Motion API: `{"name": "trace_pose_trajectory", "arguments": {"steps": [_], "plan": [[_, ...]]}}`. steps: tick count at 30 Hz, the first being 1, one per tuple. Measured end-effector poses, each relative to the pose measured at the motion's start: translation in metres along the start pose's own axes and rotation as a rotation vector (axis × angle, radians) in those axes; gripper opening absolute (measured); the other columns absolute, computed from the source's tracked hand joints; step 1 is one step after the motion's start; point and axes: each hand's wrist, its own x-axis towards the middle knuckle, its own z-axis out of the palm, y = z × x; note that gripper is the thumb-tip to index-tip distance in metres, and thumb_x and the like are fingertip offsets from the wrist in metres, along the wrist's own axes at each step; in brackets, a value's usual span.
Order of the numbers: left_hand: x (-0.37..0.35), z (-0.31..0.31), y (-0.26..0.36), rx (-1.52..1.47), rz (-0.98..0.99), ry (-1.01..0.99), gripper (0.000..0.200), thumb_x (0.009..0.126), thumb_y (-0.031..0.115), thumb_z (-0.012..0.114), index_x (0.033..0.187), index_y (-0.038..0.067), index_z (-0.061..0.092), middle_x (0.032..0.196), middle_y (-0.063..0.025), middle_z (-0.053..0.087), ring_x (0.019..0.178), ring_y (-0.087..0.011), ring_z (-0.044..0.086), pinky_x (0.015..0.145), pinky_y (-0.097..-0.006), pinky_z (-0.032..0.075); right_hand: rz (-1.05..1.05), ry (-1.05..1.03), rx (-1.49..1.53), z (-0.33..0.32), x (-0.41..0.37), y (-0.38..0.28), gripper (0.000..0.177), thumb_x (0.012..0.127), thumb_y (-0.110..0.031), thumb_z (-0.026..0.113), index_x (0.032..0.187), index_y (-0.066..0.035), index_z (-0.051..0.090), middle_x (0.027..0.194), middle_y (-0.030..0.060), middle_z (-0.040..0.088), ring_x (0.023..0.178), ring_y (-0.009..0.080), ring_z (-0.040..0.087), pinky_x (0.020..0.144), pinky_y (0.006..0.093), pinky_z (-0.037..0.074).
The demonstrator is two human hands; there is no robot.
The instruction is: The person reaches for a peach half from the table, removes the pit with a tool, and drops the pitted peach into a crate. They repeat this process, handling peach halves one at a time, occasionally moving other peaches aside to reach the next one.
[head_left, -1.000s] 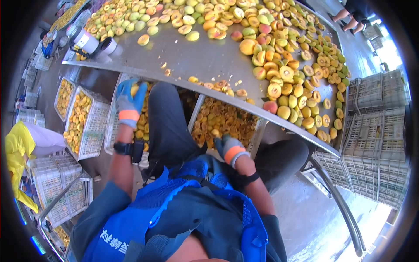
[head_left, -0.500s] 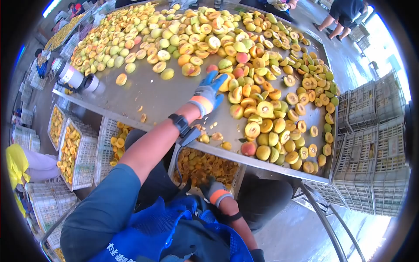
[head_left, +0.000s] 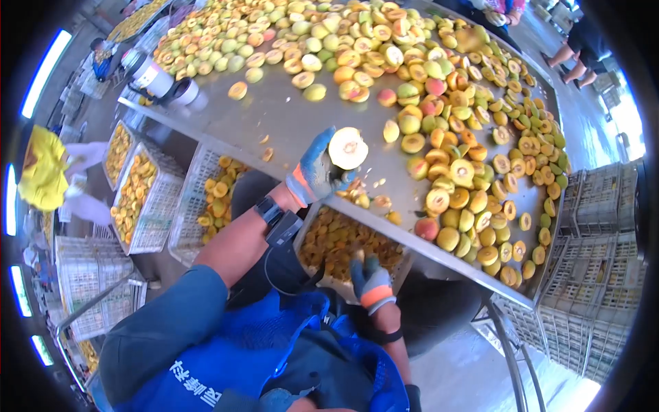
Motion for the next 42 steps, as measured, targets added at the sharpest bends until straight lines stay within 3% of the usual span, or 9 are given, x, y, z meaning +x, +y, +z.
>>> {"name": "trace_pose_trajectory", "arguments": {"steps": [4, 7, 10, 14, 26, 31, 34, 37, 42], "plan": [[-0.048, 0.015, -0.029, -0.144, 0.026, 0.062, 0.058, 0.100, 0.061, 0.047, 0.127, 0.012, 0.061, 0.103, -0.0081, 0.070, 0.071, -0.0186, 0.064, 0.051, -0.0269, 0.048, -0.224, 0.128, 0.355, -0.024, -0.021, -0.051, 0.020, 0.102, -0.012, 0.057, 0.115, 0.003, 0.060, 0.079, 0.0191, 0.068, 0.070, 0.0330, 0.068, 0.061, 0.0402, 0.050], [-0.074, 0.016, -0.054, -0.093, 0.060, -0.031, 0.051, 0.102, 0.055, 0.048, 0.125, 0.011, 0.062, 0.106, -0.0064, 0.071, 0.076, -0.0168, 0.065, 0.053, -0.0257, 0.047, -0.731, 0.359, -0.036, -0.043, -0.021, -0.076, 0.024, 0.102, -0.008, 0.055, 0.122, 0.004, 0.059, 0.091, 0.0216, 0.069, 0.079, 0.0332, 0.069, 0.066, 0.0418, 0.054], [-0.099, 0.053, -0.071, -0.208, 0.103, 0.198, 0.050, 0.103, 0.053, 0.047, 0.128, 0.011, 0.061, 0.108, -0.0062, 0.070, 0.082, -0.0166, 0.067, 0.058, -0.0249, 0.049, -0.415, 0.262, 0.323, -0.046, -0.030, -0.110, 0.022, 0.103, -0.019, 0.054, 0.114, 0.000, 0.060, 0.085, 0.0271, 0.066, 0.079, 0.0470, 0.067, 0.064, 0.0509, 0.052], [-0.113, 0.030, -0.092, -0.114, 0.177, 0.063, 0.052, 0.102, 0.050, 0.046, 0.133, 0.009, 0.058, 0.120, -0.0097, 0.067, 0.107, -0.0238, 0.066, 0.094, -0.0378, 0.054, -0.300, 0.242, 0.182, -0.035, -0.034, -0.108, 0.023, 0.104, -0.019, 0.053, 0.111, 0.002, 0.059, 0.085, 0.0257, 0.068, 0.083, 0.0464, 0.068, 0.067, 0.0476, 0.052], [-0.124, 0.015, -0.122, 0.253, 0.487, 0.109, 0.050, 0.104, 0.044, 0.043, 0.134, 0.007, 0.054, 0.119, -0.0092, 0.062, 0.110, -0.0206, 0.062, 0.098, -0.0364, 0.051, -0.250, 0.239, 0.148, -0.019, -0.046, -0.111, 0.026, 0.106, -0.025, 0.051, 0.105, 0.000, 0.056, 0.081, 0.0329, 0.064, 0.081, 0.0535, 0.063, 0.065, 0.0563, 0.049], [-0.125, 0.014, -0.121, 0.805, 0.821, 0.061, 0.030, 0.099, 0.002, 0.057, 0.129, 0.000, 0.055, 0.124, -0.0108, 0.058, 0.110, -0.0208, 0.061, 0.095, -0.0334, 0.053, -0.242, 0.186, 0.154, -0.019, -0.044, -0.107, 0.027, 0.106, -0.025, 0.050, 0.104, 0.001, 0.056, 0.083, 0.0336, 0.065, 0.084, 0.0536, 0.064, 0.066, 0.0551, 0.050], [-0.123, 0.009, -0.125, 0.797, 0.738, 0.104, 0.034, 0.096, -0.002, 0.061, 0.129, -0.001, 0.054, 0.122, -0.0131, 0.059, 0.109, -0.0223, 0.062, 0.095, -0.0337, 0.053, -0.207, 0.113, 0.101, -0.024, -0.042, -0.107, 0.030, 0.106, -0.025, 0.049, 0.111, 0.003, 0.057, 0.087, 0.0338, 0.066, 0.087, 0.0520, 0.065, 0.069, 0.0531, 0.052], [-0.130, 0.016, -0.119, 1.110, 0.991, 0.063, 0.034, 0.095, -0.004, 0.060, 0.128, -0.001, 0.053, 0.121, -0.0145, 0.060, 0.108, -0.0243, 0.064, 0.095, -0.0345, 0.054, -0.260, 0.131, 0.154, -0.025, -0.041, -0.105, 0.035, 0.106, -0.026, 0.049, 0.120, 0.005, 0.057, 0.092, 0.0347, 0.066, 0.093, 0.0524, 0.064, 0.073, 0.0528, 0.052], [-0.127, 0.019, -0.115, 0.324, 0.524, -0.024, 0.038, 0.100, 0.029, 0.054, 0.126, 0.002, 0.055, 0.114, -0.0148, 0.064, 0.104, -0.0260, 0.065, 0.096, -0.0397, 0.053, -0.299, 0.015, 0.508, -0.015, -0.032, -0.087, 0.034, 0.107, -0.025, 0.050, 0.125, 0.003, 0.058, 0.081, 0.0137, 0.067, 0.072, 0.0254, 0.066, 0.065, 0.0353, 0.051]]}}
